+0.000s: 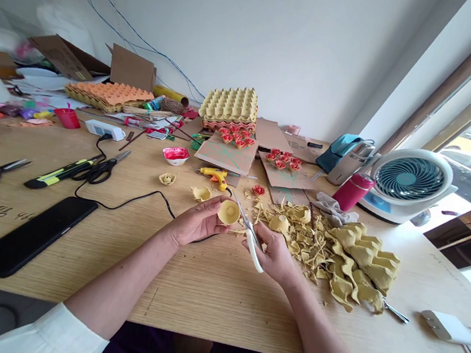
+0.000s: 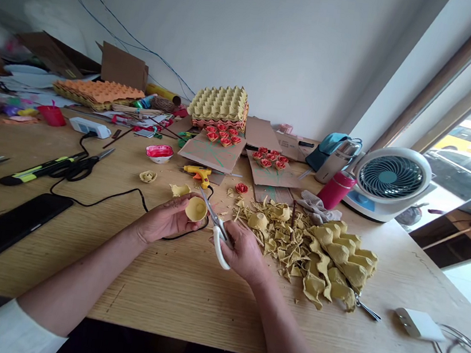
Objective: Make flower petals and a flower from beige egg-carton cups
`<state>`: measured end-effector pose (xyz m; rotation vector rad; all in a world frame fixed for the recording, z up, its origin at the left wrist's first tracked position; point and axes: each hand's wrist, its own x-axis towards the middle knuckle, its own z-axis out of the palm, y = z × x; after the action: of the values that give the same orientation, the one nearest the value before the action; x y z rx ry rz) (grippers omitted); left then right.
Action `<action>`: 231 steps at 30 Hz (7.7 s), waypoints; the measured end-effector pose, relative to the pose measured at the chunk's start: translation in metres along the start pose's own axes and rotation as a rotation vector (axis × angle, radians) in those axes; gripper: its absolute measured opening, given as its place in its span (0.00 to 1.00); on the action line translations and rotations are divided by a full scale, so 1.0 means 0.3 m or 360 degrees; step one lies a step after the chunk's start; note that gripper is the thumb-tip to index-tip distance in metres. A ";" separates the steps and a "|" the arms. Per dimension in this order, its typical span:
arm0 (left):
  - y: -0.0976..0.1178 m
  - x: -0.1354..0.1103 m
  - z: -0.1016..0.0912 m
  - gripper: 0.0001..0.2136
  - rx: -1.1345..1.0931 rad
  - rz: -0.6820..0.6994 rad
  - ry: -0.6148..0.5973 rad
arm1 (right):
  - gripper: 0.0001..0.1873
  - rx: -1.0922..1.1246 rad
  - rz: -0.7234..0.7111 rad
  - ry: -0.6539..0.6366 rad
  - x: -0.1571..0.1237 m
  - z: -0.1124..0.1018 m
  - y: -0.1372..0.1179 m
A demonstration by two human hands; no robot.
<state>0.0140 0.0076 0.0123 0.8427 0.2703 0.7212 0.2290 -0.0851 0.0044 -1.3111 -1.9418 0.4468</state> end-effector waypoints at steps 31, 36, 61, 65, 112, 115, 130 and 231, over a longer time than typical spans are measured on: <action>0.000 0.010 0.022 0.24 0.0603 0.0148 0.0161 | 0.24 0.1131 0.0478 0.0207 0.033 0.018 -0.007; -0.037 0.021 0.036 0.22 0.0841 0.0278 0.0216 | 0.26 0.1410 0.0554 0.0356 0.051 0.044 -0.005; -0.055 0.026 0.032 0.21 0.0194 -0.0048 0.0235 | 0.30 0.1204 0.0796 0.0685 0.056 -0.002 0.040; -0.051 0.019 0.041 0.23 0.0242 -0.0013 0.0227 | 0.25 0.0988 0.0697 0.0718 0.050 0.007 0.059; -0.073 0.018 0.063 0.19 0.1594 0.0793 0.0575 | 0.10 -0.0469 0.0098 0.0079 0.004 0.055 0.012; -0.071 0.016 0.067 0.20 0.1631 0.0787 0.0562 | 0.08 -0.0488 0.0102 0.0071 0.004 0.052 0.010; -0.053 0.010 0.083 0.19 0.1544 0.0718 0.0510 | 0.12 -0.0523 0.0078 0.0082 0.006 0.046 0.023; -0.012 0.025 0.004 0.15 -0.0261 -0.0042 0.0291 | 0.08 -0.0760 -0.0066 0.0293 0.010 0.035 0.029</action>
<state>0.0220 0.0103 0.0107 0.6173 0.3798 0.7860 0.2262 -0.0776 -0.0070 -1.5372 -1.9814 -0.1701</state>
